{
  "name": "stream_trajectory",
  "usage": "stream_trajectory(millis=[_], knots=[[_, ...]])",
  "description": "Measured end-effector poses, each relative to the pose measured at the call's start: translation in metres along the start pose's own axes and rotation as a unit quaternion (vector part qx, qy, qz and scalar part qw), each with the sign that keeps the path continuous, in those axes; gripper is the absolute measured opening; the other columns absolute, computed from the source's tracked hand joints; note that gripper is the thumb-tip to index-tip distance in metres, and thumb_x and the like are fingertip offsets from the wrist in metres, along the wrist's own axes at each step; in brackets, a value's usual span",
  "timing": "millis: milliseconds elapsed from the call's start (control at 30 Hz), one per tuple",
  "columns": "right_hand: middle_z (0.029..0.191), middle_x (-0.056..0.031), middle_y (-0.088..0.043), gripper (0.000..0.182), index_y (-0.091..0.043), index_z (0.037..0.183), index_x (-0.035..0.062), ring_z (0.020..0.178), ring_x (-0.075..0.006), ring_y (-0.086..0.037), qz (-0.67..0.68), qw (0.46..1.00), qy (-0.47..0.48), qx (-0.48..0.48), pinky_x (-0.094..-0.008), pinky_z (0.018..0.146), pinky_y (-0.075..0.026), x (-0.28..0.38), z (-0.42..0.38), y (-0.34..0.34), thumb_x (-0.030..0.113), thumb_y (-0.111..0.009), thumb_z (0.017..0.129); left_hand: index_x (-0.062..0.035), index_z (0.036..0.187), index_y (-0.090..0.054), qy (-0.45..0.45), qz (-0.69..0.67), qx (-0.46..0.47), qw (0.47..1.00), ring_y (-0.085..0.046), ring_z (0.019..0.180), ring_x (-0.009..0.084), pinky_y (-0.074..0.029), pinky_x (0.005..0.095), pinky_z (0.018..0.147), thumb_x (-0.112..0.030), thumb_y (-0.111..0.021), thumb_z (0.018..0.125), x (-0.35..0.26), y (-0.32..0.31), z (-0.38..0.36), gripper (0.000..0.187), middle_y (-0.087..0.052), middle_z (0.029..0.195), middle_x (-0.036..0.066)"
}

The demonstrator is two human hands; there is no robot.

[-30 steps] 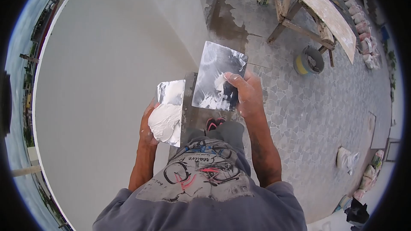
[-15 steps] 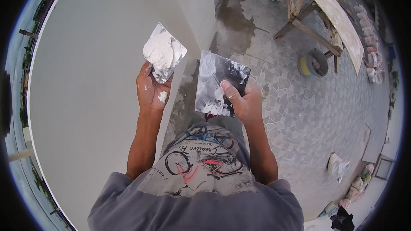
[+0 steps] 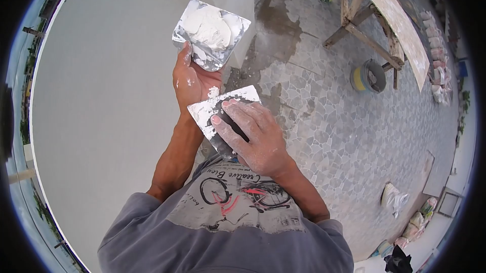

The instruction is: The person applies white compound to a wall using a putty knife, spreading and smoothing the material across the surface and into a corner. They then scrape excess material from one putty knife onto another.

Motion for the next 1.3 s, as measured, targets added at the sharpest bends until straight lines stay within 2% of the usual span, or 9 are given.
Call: stream_trajectory(millis=[167,267,567,667,700,833,1100,1200,1300], knots=[[0.120,-0.0172,-0.051,0.074,-0.051,0.131,0.0077,0.110,-0.0354,-0.052,0.041,0.995,-0.069,0.055,-0.0451,0.092,-0.042,0.000,0.004,-0.007,-0.001,-0.069,0.060,0.0019,0.125,-0.042,0.009,-0.012,0.019,1.000,-0.056,0.114,0.0243,-0.047,0.0409,0.098,-0.022,-0.043,0.098,-0.002,0.001,-0.004,0.036,-0.054,0.124,0.014],[0.119,-0.0170,-0.049,0.083,-0.046,0.135,0.0073,0.110,-0.0362,-0.049,0.052,0.995,-0.067,0.060,-0.0449,0.094,-0.041,0.000,0.006,-0.011,-0.003,-0.070,0.056,0.0011,0.125,-0.042,0.022,-0.008,0.031,0.999,-0.055,0.114,0.0243,-0.047,0.0407,0.097,-0.021,-0.043,0.098,-0.001,0.000,-0.007,0.035,-0.054,0.124,0.014],[0.115,-0.0172,-0.047,0.078,-0.046,0.136,0.0075,0.105,-0.0356,-0.047,0.078,0.988,-0.099,0.089,-0.0437,0.093,-0.040,0.004,0.013,-0.011,-0.006,-0.065,0.062,-0.0034,0.132,-0.036,0.006,0.037,-0.004,0.999,-0.053,0.117,0.0251,-0.048,0.0411,0.097,-0.022,-0.040,0.099,-0.002,0.002,-0.010,0.038,-0.049,0.129,0.013],[0.114,-0.0161,-0.046,0.081,-0.047,0.136,0.0099,0.105,-0.0348,-0.046,0.078,0.989,-0.079,0.100,-0.0430,0.093,-0.039,0.010,0.015,-0.010,-0.004,-0.068,0.060,-0.0035,0.138,-0.029,0.011,0.025,0.004,1.000,-0.053,0.118,0.0249,-0.048,0.0385,0.098,-0.020,-0.036,0.100,-0.003,0.005,-0.008,0.041,-0.046,0.130,0.014],[0.114,-0.0150,-0.045,0.086,-0.047,0.137,0.0125,0.106,-0.0342,-0.045,0.077,0.989,-0.078,0.104,-0.0431,0.093,-0.038,0.010,0.016,-0.012,-0.001,-0.072,0.055,-0.0032,0.138,-0.029,0.017,0.027,-0.006,0.999,-0.053,0.118,0.0253,-0.048,0.0388,0.099,-0.019,-0.037,0.100,-0.003,0.006,-0.008,0.042,-0.046,0.131,0.015],[0.116,-0.0147,-0.045,0.095,-0.048,0.137,0.0138,0.108,-0.0336,-0.044,0.077,0.989,-0.055,0.110,-0.0443,0.094,-0.037,0.016,0.017,-0.014,0.002,-0.077,0.047,-0.0031,0.138,-0.028,0.001,0.021,0.005,1.000,-0.053,0.118,0.0260,-0.050,0.0405,0.097,-0.020,-0.036,0.100,-0.002,0.006,-0.005,0.042,-0.046,0.130,0.015],[0.118,-0.0154,-0.046,0.099,-0.046,0.137,0.0125,0.111,-0.0343,-0.044,0.110,0.978,-0.042,0.172,-0.0471,0.097,-0.037,0.029,0.026,-0.016,0.005,-0.081,0.044,-0.0032,0.140,-0.027,-0.010,0.047,-0.004,0.999,-0.054,0.116,0.0244,-0.050,0.0365,0.095,-0.022,-0.039,0.100,-0.004,0.017,-0.001,0.045,-0.047,0.130,0.014],[0.118,-0.0159,-0.045,0.098,-0.046,0.137,0.0118,0.112,-0.0352,-0.044,0.109,0.980,-0.036,0.164,-0.0482,0.097,-0.037,0.031,0.026,-0.016,0.005,-0.080,0.045,-0.0052,0.142,-0.025,-0.011,0.053,0.003,0.999,-0.048,0.123,0.0288,-0.044,0.0458,0.100,-0.023,-0.038,0.100,-0.003,0.020,0.001,0.048,-0.041,0.136,0.015],[0.118,-0.0165,-0.045,0.097,-0.047,0.136,0.0113,0.113,-0.0360,-0.044,0.098,0.983,-0.042,0.149,-0.0484,0.098,-0.037,0.025,0.021,-0.022,0.003,-0.079,0.045,-0.0053,0.142,-0.025,-0.019,0.052,-0.001,0.998,-0.049,0.122,0.0283,-0.045,0.0458,0.100,-0.024,-0.038,0.100,-0.005,0.022,0.001,0.047,-0.042,0.136,0.014]])
Point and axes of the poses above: each hand's wrist, its own z-axis towards the middle knuckle, its own y-axis out of the back of the hand, x = y × z, the point moved 7 cm from there along z, towards the middle knuckle
